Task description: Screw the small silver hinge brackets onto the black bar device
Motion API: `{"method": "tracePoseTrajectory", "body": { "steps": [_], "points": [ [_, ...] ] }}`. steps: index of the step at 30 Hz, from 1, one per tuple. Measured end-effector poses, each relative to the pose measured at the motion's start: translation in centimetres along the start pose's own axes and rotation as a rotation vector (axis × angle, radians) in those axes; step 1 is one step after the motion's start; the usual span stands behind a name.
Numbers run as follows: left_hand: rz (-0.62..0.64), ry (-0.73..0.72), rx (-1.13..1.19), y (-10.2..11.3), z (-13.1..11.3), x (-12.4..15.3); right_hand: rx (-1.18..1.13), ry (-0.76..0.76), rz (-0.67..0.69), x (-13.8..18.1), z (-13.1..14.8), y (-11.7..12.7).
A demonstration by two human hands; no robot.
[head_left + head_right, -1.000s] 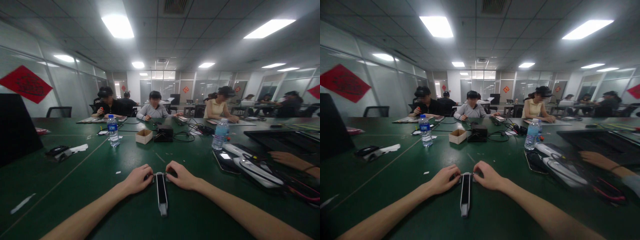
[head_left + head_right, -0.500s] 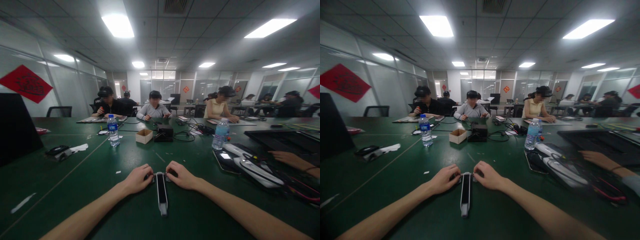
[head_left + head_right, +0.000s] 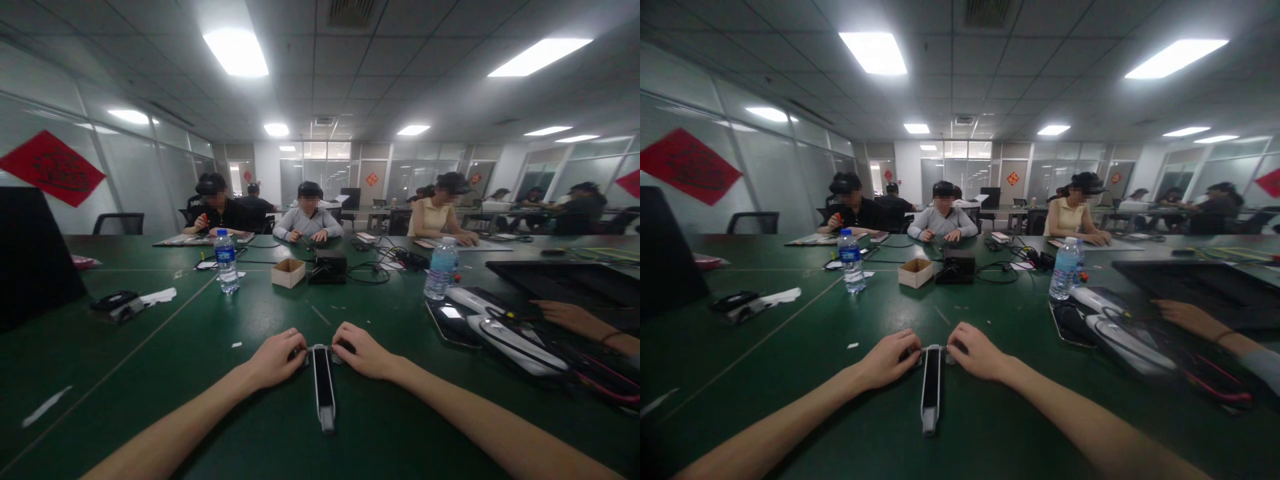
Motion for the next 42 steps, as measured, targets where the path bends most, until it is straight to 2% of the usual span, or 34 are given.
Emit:
{"method": "tracePoseTrajectory", "body": {
  "steps": [23, 26, 29, 32, 37, 42],
  "points": [
    [0.002, -0.006, 0.003, 0.0, 0.1, 0.0, 0.072, -0.004, 0.003, 0.0, 0.2, 0.6],
    [0.009, -0.005, -0.011, -0.1, 0.2, 0.1, 0.204, -0.013, -0.071, -0.3, -0.9, 1.9],
    [0.006, 0.006, -0.045, 0.1, 0.2, 0.1, 0.340, -0.098, -0.127, -0.4, -3.3, 3.5],
    [-0.020, 0.043, -0.066, 0.6, 0.2, 0.2, 0.381, -0.189, -0.084, -0.2, -5.7, 4.4],
    [-0.050, 0.053, -0.072, 0.8, 0.2, 0.3, 0.357, -0.228, -0.003, 0.1, -7.7, 4.3],
    [-0.075, 0.037, -0.088, 0.7, 0.2, 0.4, 0.309, -0.230, -0.009, -0.1, -7.4, 3.8]
  ]
}}
Point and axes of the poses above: each hand's wrist, its own x-axis away from the middle knuckle, its own y-axis out of the back of the hand, z = x × y, the point moved 5 cm from there along -x, towards the middle knuckle, and after that the axes turned 7 degrees about -x, right-handed, at the moved point
